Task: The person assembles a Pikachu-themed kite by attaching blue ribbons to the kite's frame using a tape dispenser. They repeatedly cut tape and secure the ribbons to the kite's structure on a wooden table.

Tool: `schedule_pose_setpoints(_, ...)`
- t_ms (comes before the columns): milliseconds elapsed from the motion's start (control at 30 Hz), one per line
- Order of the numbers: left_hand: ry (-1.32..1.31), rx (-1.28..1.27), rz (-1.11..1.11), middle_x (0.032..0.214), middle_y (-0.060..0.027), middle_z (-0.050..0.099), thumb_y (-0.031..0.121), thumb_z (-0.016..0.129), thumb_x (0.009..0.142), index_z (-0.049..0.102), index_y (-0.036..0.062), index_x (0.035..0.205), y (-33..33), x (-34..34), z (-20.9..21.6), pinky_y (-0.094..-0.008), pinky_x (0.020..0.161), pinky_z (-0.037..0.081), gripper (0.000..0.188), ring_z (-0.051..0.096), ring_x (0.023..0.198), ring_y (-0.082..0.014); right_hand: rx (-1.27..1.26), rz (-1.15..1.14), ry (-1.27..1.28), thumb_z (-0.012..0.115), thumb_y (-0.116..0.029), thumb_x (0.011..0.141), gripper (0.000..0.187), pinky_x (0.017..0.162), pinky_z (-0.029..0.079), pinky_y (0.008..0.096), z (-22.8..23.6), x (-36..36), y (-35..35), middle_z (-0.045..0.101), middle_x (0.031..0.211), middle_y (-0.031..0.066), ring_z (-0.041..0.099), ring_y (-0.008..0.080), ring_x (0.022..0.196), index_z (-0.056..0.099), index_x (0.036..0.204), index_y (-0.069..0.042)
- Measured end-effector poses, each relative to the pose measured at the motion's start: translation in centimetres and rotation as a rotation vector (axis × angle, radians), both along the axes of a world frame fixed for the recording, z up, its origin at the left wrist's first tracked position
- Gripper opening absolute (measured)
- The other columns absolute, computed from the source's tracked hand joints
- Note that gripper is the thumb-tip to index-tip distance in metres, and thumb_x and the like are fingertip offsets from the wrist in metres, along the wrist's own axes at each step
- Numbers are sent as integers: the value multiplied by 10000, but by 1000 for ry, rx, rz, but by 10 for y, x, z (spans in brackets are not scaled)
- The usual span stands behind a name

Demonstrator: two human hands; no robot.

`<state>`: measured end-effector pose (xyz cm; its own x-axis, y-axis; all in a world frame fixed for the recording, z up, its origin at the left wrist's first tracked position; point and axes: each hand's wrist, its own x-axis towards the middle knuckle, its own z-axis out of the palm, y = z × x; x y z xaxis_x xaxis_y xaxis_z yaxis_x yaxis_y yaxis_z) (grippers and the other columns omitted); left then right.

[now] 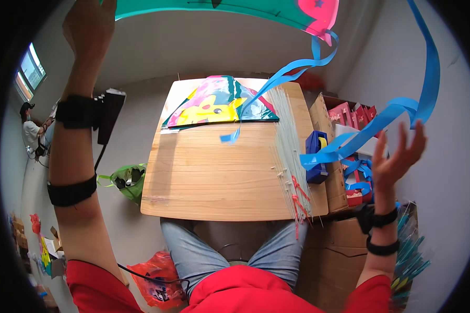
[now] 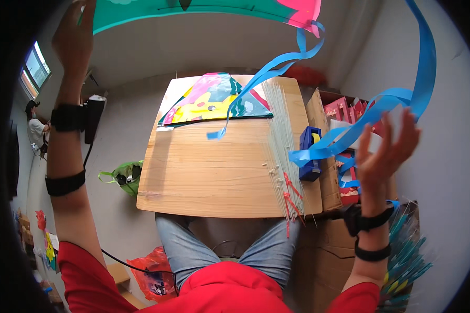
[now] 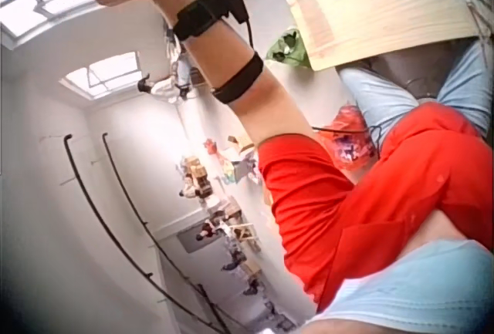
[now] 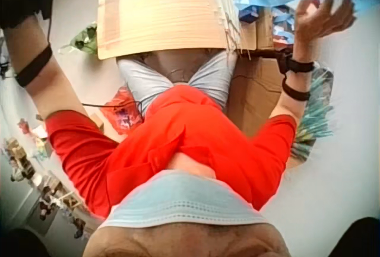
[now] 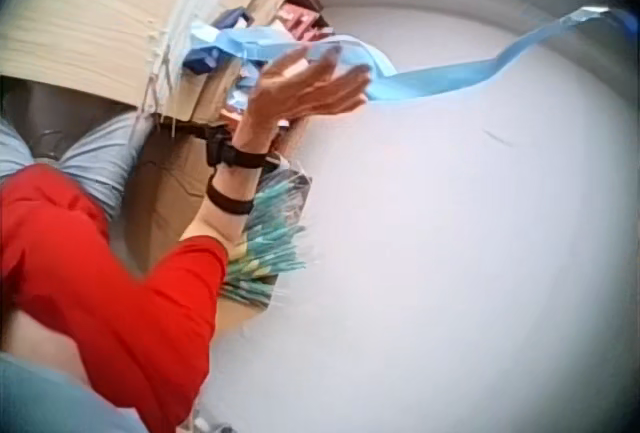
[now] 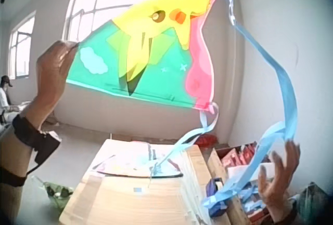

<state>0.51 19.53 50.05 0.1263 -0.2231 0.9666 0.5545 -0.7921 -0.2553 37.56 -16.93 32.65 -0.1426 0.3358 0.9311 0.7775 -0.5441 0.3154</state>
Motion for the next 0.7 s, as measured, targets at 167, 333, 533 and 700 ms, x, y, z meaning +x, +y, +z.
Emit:
schedule_pose_setpoints(167,357,-120,214,972,-23,689,91,688,871,682,109,1050,-27,-18,-165,-401,1038,458,180,674,984,-188,-686,586,785,656,-2,788,409,1074,394,436,-173,-101,4,479,1415,157,473,318,1298,608,1191,-49)
schedule_pose_setpoints(333,778,-453,102,1021,-13,655,112,664,841,662,96,1103,-64,-59,-339,-505,1134,332,262,617,1038,-178,-610,569,1106,650,3,792,293,928,482,409,-241,-137,3,589,1250,140,584,308,1104,639,1083,-19)
schedule_pose_setpoints(533,1107,-552,-48,1101,-7,626,143,565,851,655,121,1158,-98,-114,-459,-504,1151,321,320,556,1134,-214,-825,570,694,634,-77,780,309,849,487,377,-269,-169,21,593,1173,93,595,251,1031,649,1085,-29)
schedule_pose_setpoints(700,1213,-668,56,1176,-13,600,147,555,856,605,125,1217,-107,-137,-483,-463,1136,321,365,544,1147,-203,-998,630,599,535,-135,841,424,994,409,371,-290,-194,53,539,1239,82,532,225,1136,576,1256,-59)
